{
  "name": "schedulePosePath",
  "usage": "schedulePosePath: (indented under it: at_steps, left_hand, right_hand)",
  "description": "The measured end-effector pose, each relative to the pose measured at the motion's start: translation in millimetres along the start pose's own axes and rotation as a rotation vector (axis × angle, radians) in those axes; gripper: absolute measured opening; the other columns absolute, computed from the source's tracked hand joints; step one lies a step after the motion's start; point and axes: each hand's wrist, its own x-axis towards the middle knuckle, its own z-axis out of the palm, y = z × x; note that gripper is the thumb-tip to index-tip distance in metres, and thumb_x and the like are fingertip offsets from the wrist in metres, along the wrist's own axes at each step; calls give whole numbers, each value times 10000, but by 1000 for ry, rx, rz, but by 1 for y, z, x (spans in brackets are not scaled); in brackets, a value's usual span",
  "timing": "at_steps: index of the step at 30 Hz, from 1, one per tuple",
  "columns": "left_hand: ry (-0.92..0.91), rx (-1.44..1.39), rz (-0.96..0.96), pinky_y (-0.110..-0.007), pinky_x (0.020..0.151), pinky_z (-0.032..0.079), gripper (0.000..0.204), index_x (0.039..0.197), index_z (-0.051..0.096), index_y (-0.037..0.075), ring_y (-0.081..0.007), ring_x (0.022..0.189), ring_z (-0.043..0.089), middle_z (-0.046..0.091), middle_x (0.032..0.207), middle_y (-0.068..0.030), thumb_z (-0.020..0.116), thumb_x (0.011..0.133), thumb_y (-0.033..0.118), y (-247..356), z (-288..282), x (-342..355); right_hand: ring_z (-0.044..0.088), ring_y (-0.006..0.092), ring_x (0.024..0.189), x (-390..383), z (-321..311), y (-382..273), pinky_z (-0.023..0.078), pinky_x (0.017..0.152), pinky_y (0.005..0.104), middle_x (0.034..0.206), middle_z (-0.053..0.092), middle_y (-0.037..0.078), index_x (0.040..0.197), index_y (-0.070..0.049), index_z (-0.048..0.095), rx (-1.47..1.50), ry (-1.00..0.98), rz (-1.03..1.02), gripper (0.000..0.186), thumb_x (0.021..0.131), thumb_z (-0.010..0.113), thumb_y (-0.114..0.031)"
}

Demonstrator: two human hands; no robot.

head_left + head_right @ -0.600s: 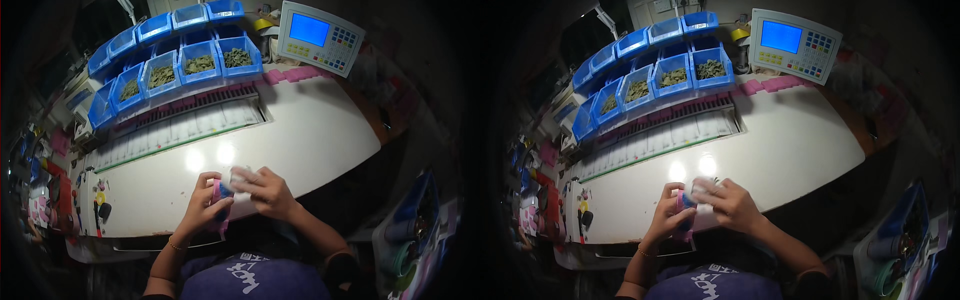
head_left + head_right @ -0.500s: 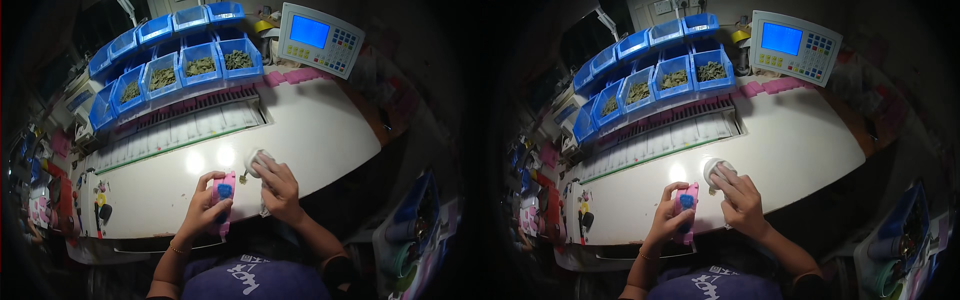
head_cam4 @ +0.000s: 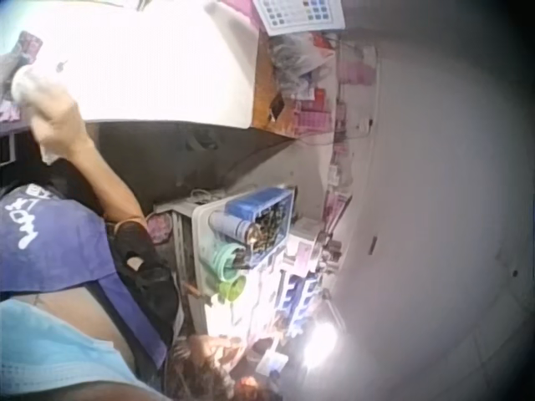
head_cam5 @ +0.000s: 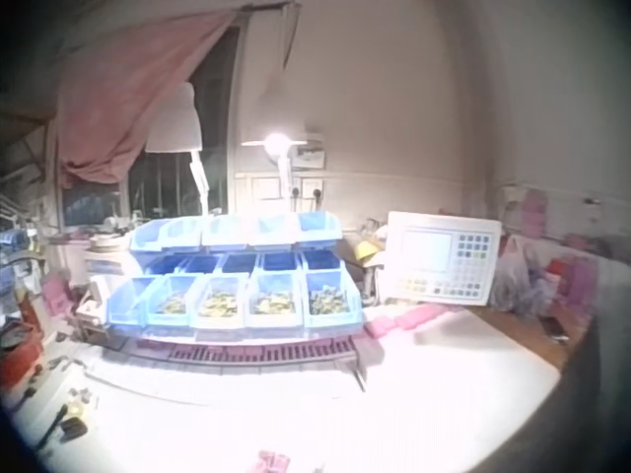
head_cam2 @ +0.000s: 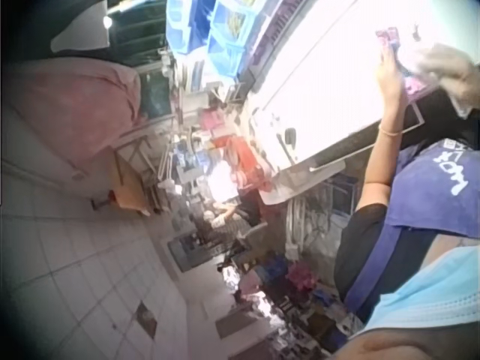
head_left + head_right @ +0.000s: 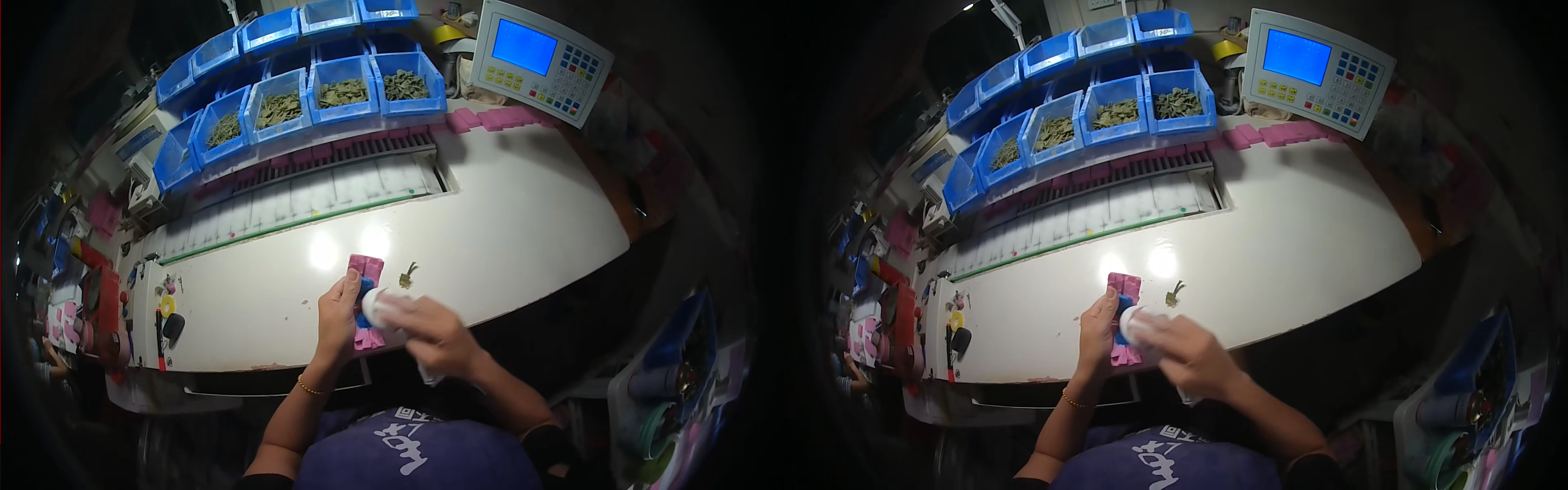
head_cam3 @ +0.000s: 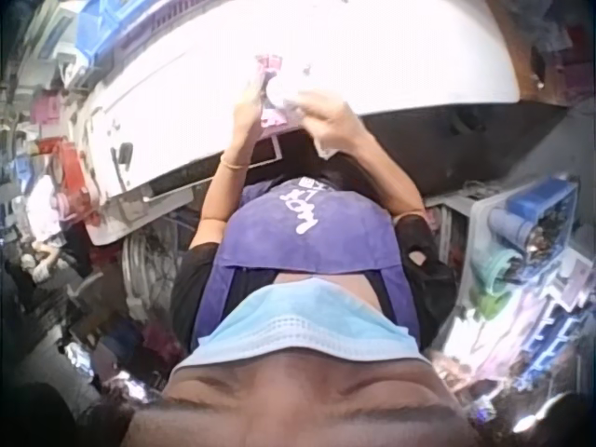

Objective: Placing dried plant material into small pink containers at a production workstation.

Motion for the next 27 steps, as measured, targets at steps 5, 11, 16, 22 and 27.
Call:
schedulePosePath:
  at_steps: [5, 11, 16, 22, 27]
  left_hand:
    - [89, 81, 109, -238, 565, 513, 461, 977, 625, -23, -100, 650, 610, 660, 815, -98, 472, 1044, 407, 5, 6, -2]
    - [153, 131, 224, -258, 541, 525, 484, 944, 604, -21, -127, 618, 622, 668, 807, -121, 458, 1042, 429, -4, -8, 32]
    - [152, 179, 426, -267, 537, 532, 462, 968, 587, -16, -137, 597, 611, 659, 818, -128, 454, 1044, 420, -10, 3, 46]
    - [187, 29, 370, -256, 575, 530, 447, 973, 572, 1, -135, 605, 610, 641, 809, -112, 427, 1053, 417, 4, -12, 52]
    - [22, -159, 127, -283, 626, 542, 473, 1057, 549, 22, -144, 700, 629, 636, 871, -121, 366, 1060, 458, 12, 4, 32]
  right_hand:
    - [610, 337, 977, -12, 17, -31, 512, 878, 363, 1346, 565, 216, 1309, 18, 576, 257, 324, 308, 571, 740, 548, 48]
    - [598, 353, 1103, -14, 15, 2, 472, 985, 384, 1322, 586, 215, 1311, -32, 604, 243, 24, 383, 556, 762, 538, 31]
    - [584, 287, 1035, -1, 34, 3, 473, 951, 381, 1327, 599, 166, 1322, -36, 602, 8, 60, 217, 596, 734, 533, 39]
    - [557, 261, 1065, -9, -39, 11, 442, 985, 352, 1389, 574, 121, 1302, -62, 628, 126, -136, 292, 624, 696, 523, 44]
    - [459, 325, 1202, -1, -39, 32, 377, 1054, 393, 1396, 550, 147, 1335, -52, 586, -548, 108, 283, 533, 806, 638, -88]
